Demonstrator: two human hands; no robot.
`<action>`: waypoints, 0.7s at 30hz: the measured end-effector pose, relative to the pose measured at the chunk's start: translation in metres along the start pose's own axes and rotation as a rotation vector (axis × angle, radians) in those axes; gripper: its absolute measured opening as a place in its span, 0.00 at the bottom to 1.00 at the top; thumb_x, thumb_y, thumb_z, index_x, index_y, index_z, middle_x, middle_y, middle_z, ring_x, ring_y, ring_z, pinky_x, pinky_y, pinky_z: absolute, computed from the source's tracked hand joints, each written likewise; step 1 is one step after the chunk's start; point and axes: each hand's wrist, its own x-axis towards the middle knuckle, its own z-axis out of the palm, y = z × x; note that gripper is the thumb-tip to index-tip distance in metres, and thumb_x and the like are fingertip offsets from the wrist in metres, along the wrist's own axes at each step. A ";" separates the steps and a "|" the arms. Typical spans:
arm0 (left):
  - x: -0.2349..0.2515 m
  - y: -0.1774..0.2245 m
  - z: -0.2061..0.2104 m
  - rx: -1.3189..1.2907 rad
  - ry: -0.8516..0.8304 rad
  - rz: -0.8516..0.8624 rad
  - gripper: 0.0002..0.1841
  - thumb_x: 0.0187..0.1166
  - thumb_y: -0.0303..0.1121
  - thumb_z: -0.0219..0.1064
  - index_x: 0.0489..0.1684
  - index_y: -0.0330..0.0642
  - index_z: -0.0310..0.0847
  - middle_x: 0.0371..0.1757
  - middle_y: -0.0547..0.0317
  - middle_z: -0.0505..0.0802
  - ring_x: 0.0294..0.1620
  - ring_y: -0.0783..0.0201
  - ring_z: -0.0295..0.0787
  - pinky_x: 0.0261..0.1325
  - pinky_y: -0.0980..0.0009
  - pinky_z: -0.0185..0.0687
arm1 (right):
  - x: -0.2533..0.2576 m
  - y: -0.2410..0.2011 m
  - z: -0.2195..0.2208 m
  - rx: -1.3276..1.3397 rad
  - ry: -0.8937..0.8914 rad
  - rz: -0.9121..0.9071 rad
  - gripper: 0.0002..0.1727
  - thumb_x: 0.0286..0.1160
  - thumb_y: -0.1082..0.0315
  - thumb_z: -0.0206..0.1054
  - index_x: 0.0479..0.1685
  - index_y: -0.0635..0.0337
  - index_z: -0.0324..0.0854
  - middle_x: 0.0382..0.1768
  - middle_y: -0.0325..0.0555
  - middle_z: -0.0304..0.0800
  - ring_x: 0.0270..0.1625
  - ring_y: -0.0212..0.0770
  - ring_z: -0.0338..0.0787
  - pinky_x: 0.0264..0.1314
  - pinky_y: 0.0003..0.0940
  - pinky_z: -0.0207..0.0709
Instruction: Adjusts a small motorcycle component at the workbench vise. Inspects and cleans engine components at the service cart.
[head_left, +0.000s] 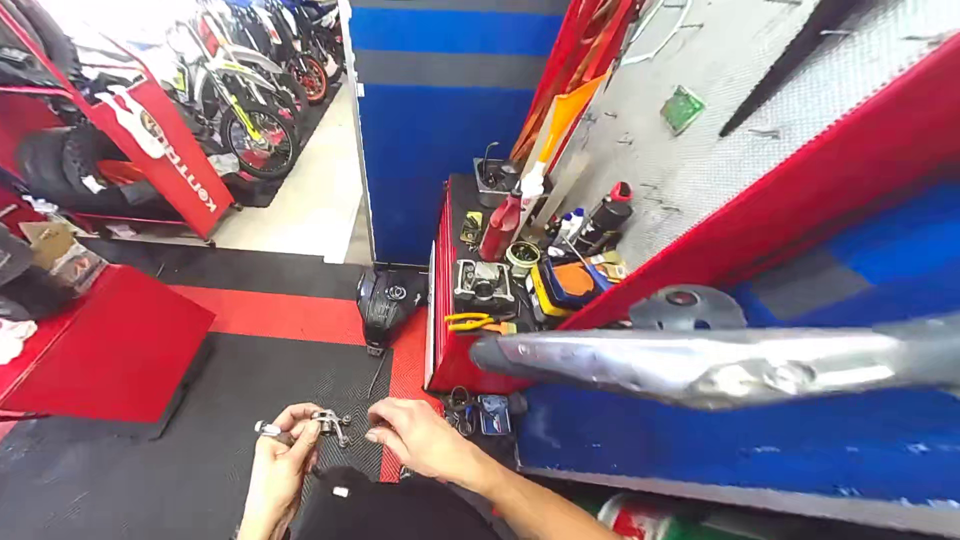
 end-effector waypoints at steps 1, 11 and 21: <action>0.026 0.002 0.008 -0.091 -0.010 0.015 0.10 0.75 0.23 0.62 0.48 0.42 0.86 0.29 0.62 0.94 0.12 0.78 0.76 0.15 0.83 0.73 | 0.017 0.017 -0.003 0.138 -0.033 0.052 0.20 0.86 0.57 0.64 0.62 0.65 0.85 0.52 0.54 0.93 0.54 0.48 0.94 0.63 0.49 0.85; 0.296 -0.011 0.075 -0.511 -0.449 -0.098 0.09 0.77 0.35 0.73 0.51 0.53 0.91 0.35 0.65 0.94 0.22 0.77 0.83 0.27 0.81 0.81 | 0.175 0.118 -0.038 0.804 0.302 0.142 0.16 0.89 0.69 0.54 0.54 0.73 0.84 0.32 0.49 0.90 0.28 0.34 0.87 0.35 0.31 0.84; 0.546 -0.006 0.103 -0.658 -0.916 -0.355 0.12 0.77 0.39 0.71 0.56 0.52 0.92 0.42 0.64 0.97 0.42 0.69 0.95 0.52 0.71 0.91 | 0.255 0.159 -0.062 0.808 0.620 0.502 0.14 0.88 0.70 0.55 0.53 0.70 0.85 0.35 0.48 0.90 0.32 0.34 0.87 0.40 0.33 0.85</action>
